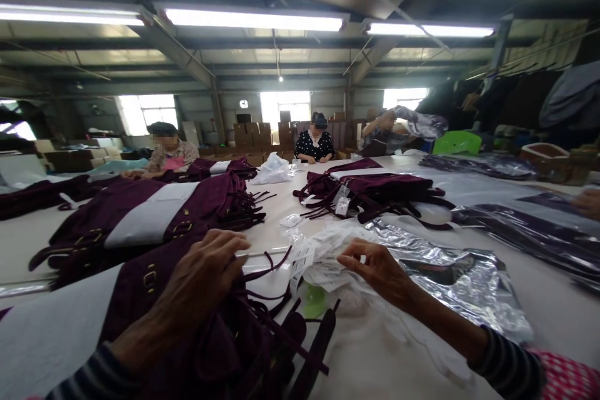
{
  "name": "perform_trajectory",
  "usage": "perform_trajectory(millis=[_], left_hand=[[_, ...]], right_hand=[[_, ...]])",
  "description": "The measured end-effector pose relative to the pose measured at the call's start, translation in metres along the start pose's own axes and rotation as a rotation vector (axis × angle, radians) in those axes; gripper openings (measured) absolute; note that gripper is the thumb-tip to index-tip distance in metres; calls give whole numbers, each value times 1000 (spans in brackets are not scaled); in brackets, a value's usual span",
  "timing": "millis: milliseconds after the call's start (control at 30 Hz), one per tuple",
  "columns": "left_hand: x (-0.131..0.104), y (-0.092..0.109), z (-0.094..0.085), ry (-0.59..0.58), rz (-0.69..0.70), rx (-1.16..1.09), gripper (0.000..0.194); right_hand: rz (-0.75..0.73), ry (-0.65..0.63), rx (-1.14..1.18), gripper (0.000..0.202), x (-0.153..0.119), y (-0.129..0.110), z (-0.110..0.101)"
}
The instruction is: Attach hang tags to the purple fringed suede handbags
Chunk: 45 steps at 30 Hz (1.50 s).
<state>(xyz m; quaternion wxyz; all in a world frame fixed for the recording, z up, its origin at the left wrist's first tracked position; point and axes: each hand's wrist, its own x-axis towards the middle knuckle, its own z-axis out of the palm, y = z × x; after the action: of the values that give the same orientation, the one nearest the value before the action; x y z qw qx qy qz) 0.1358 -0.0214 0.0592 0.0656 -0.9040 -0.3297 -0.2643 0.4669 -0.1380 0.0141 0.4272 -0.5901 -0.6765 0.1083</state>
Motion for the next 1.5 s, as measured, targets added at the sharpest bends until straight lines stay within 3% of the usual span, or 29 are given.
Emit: perform_trajectory(millis=[67,133,233,333,400,567,733,867,1000,1167,1267,1367,1500], left_hand=[[26,44,5,-98,135,-61,20],[49,78,19,-187,173,-121,19],[76,102,49,-274,133,-197,14],[91,103,73,-321,135,-210,9],[98,97,79,-335,123,-224,8],[112,87,72,-342,74,-279,19],[112,94,74,-383,173,-315,12],[108,100,81,-363,185,-324,8],[114,99,75,-329,131,-374,11],[130,103,69,-406,148,-469,17],[141,111,69,-449,185,-487,16],[149,118,66,-416,208,-444,11],[152,115,59,-383,199,-400,10]], right_hand=[[11,28,46,21,-2,4,1],[13,54,86,17,-5,8,3],[3,92,123,17,-9,9,7],[-18,128,120,15,-13,10,8],[-21,146,102,14,-14,12,6],[57,163,189,14,-13,21,4],[180,162,279,18,-12,27,6],[187,171,288,22,-12,25,5],[158,254,262,25,-11,28,4],[225,209,45,23,-14,33,5],[155,117,-213,21,-20,31,5],[70,74,-417,12,-26,27,5],[72,106,-562,5,-29,30,5]])
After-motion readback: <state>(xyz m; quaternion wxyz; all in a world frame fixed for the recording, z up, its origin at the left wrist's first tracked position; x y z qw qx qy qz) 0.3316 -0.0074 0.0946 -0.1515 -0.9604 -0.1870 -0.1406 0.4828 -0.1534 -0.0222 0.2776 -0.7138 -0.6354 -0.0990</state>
